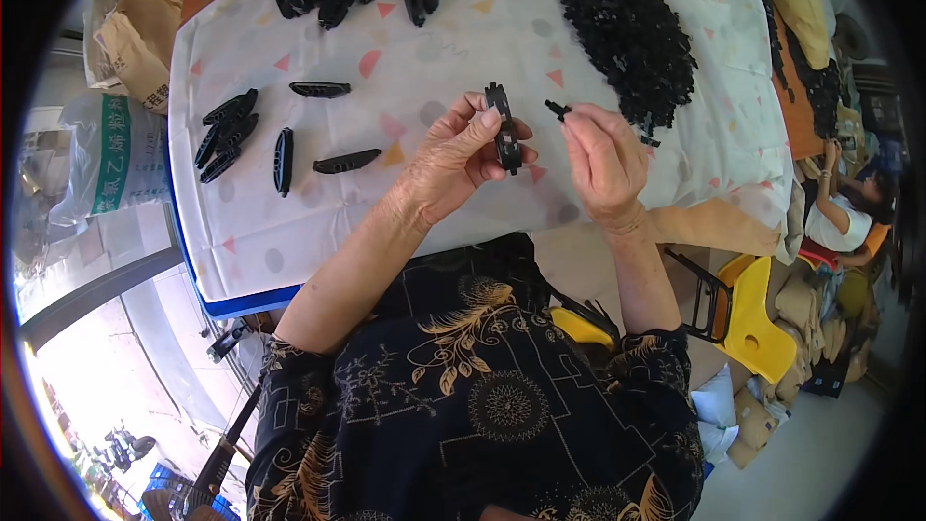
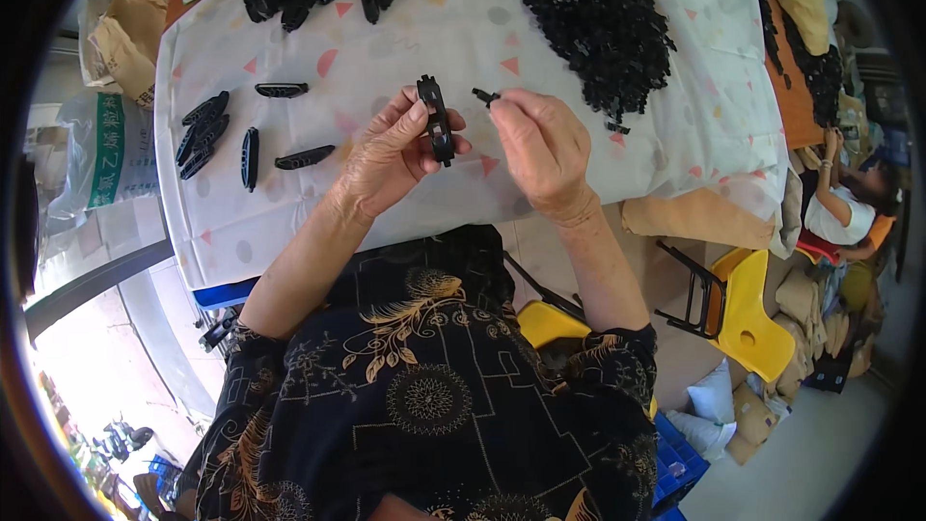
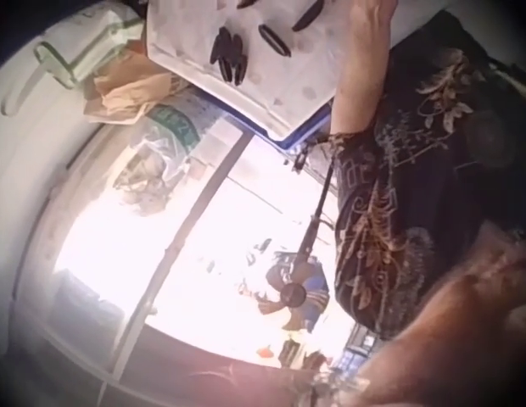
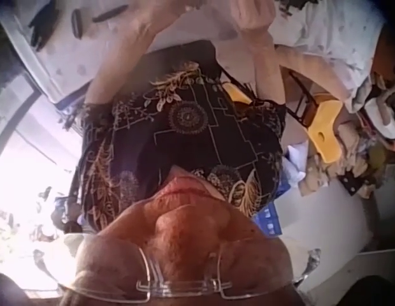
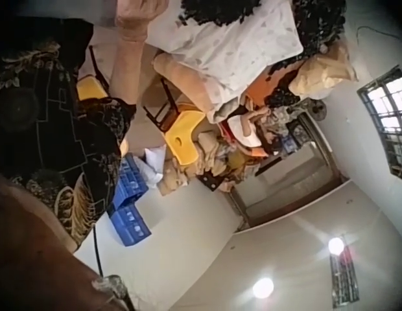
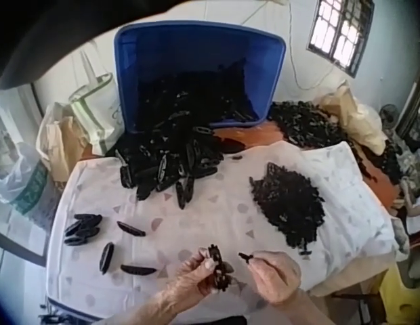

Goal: Assembling small black plastic components by snapping multiple pieces together.

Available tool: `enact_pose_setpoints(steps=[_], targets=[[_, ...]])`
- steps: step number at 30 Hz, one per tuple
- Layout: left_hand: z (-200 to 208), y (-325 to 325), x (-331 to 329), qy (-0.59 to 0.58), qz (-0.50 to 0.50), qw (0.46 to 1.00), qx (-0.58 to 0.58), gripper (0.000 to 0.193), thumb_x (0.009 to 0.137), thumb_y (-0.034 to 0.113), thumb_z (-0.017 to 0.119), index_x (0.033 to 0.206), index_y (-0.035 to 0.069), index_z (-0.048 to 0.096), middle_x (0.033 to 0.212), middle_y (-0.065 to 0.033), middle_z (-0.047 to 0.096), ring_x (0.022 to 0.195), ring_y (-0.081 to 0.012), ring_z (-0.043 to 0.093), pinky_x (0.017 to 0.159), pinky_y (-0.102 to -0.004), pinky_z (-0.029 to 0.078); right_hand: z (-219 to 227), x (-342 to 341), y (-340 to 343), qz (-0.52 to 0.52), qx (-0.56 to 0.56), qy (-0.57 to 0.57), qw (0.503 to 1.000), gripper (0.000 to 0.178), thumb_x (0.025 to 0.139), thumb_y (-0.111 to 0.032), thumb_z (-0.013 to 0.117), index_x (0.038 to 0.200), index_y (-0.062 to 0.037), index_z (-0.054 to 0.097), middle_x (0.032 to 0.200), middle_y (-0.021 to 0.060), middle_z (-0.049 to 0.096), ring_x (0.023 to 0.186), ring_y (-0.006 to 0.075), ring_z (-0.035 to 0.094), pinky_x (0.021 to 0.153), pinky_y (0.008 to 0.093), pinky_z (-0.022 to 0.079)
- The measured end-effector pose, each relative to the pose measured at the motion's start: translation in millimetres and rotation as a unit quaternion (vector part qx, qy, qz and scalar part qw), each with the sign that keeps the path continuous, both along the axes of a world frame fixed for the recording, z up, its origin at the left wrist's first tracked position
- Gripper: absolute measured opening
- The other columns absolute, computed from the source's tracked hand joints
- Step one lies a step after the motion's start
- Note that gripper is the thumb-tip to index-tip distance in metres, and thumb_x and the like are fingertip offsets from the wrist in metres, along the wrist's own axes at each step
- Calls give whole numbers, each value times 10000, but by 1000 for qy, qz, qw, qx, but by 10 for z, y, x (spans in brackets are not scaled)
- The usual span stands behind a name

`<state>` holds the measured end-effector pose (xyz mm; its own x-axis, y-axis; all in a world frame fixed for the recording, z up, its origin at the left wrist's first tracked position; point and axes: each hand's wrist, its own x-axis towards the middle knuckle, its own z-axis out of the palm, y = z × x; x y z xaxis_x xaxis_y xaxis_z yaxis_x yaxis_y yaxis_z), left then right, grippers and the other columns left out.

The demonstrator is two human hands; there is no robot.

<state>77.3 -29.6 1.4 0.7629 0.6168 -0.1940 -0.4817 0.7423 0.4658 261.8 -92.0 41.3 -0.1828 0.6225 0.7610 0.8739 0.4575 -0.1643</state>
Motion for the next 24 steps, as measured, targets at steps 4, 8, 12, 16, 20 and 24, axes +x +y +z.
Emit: enact_pose_setpoints(steps=[4, 8, 12, 16, 20, 24], targets=[[17, -76, 58, -19, -14, 1000, -14, 207, 935, 257, 588, 1058, 124, 488, 1004, -144, 635, 858, -263, 687, 554, -217, 557, 40, 4, -127, -4, 14, -47, 999, 285, 670, 63, 744, 908, -33, 622, 894, 86, 642, 754, 239, 627, 630, 320, 496], [65, -108, 85, -11, -19, 1000, -10, 223, 946, 274, 569, 1079, 116, 483, 1024, -149, 628, 866, -256, 684, 564, -220, 555, 59, -34, -157, -12, 9, -57, 998, 303, 661, 57, 749, 909, -50, 612, 901, 69, 637, 765, 229, 622, 638, 324, 479], [59, -109, 72, -6, -20, 1000, 5, 242, 958, 310, 543, 1074, 107, 479, 1024, -143, 629, 876, -246, 680, 594, -235, 553, 17, -75, -125, -3, 5, -48, 999, 304, 662, 59, 746, 910, -48, 608, 897, 69, 635, 754, 228, 618, 618, 321, 476], [66, -109, 44, 41, -36, 998, 36, 363, 965, 328, 520, 1202, 63, 446, 1081, -147, 617, 926, -231, 662, 660, -254, 541, -35, -126, -67, 0, -39, 43, 998, 245, 722, 85, 697, 927, -18, 611, 897, 93, 635, 747, 231, 613, 621, 314, 486], [180, -83, -26, 66, -93, 991, 63, 501, 930, 173, 518, 1371, 16, 339, 1158, -155, 590, 971, -225, 641, 689, -255, 529, -28, -156, 0, 18, -148, 193, 970, 174, 811, 104, 606, 948, -3, 616, 906, 108, 639, 781, 217, 611, 673, 301, 493], [172, -54, -99, 63, -143, 984, 80, 558, 874, 81, 504, 1392, 6, 314, 1170, -159, 582, 970, -216, 636, 682, -252, 525, -19, -70, 58, 84, -224, 225, 945, 164, 832, 103, 573, 934, -16, 623, 915, 88, 645, 844, 208, 603, 722, 292, 486]])
